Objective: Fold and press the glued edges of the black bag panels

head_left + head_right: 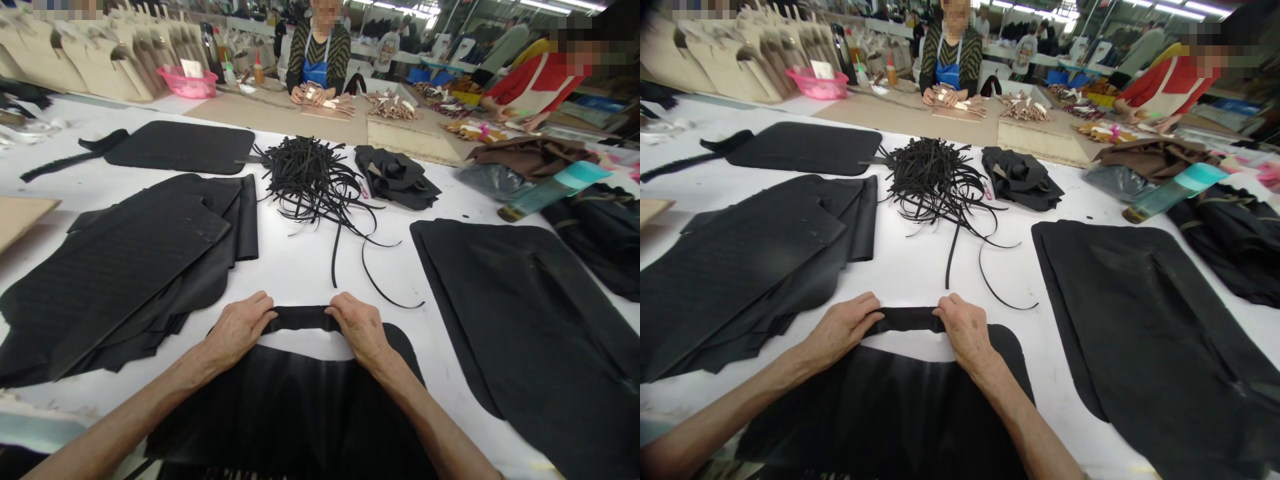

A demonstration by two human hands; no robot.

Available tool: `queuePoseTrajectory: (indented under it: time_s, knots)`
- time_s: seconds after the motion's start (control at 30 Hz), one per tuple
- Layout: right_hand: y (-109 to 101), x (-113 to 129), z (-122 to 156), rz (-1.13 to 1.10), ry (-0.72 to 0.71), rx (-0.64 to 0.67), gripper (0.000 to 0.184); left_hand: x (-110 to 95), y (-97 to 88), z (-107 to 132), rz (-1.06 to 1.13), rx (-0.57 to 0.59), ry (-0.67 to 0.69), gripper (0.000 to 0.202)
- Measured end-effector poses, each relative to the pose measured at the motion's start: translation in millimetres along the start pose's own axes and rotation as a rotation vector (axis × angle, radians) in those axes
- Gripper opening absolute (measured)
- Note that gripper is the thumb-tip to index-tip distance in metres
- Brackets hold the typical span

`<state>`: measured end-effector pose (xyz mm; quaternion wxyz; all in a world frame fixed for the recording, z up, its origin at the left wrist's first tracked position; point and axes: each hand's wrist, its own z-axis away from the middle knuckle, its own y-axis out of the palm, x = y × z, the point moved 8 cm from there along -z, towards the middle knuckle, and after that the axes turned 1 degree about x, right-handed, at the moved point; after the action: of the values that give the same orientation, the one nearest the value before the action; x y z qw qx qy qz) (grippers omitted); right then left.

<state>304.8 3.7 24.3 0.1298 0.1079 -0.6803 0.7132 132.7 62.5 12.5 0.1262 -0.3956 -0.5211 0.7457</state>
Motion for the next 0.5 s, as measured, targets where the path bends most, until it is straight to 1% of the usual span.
queuePoseTrajectory:
  time_s: [0.17,0.3,0.4,0.5]
  knots:
    - [-1,-10,-5,-0.039,0.006,0.038,0.019,9,0.3,-3,0.026,0.003,-0.007,0.022]
    - [-11,-23,7,-0.099,0.004,0.109,0.02,15,-0.9,1,0.062,0.001,-0.006,0.026]
    - [-22,-44,25,-0.217,0.056,0.199,0.016,27,-6.5,6,0.121,0.025,-0.07,0.031]
    - [-32,-74,48,-0.288,0.175,0.236,0.017,50,-16.0,15,0.246,0.056,-0.193,0.037]
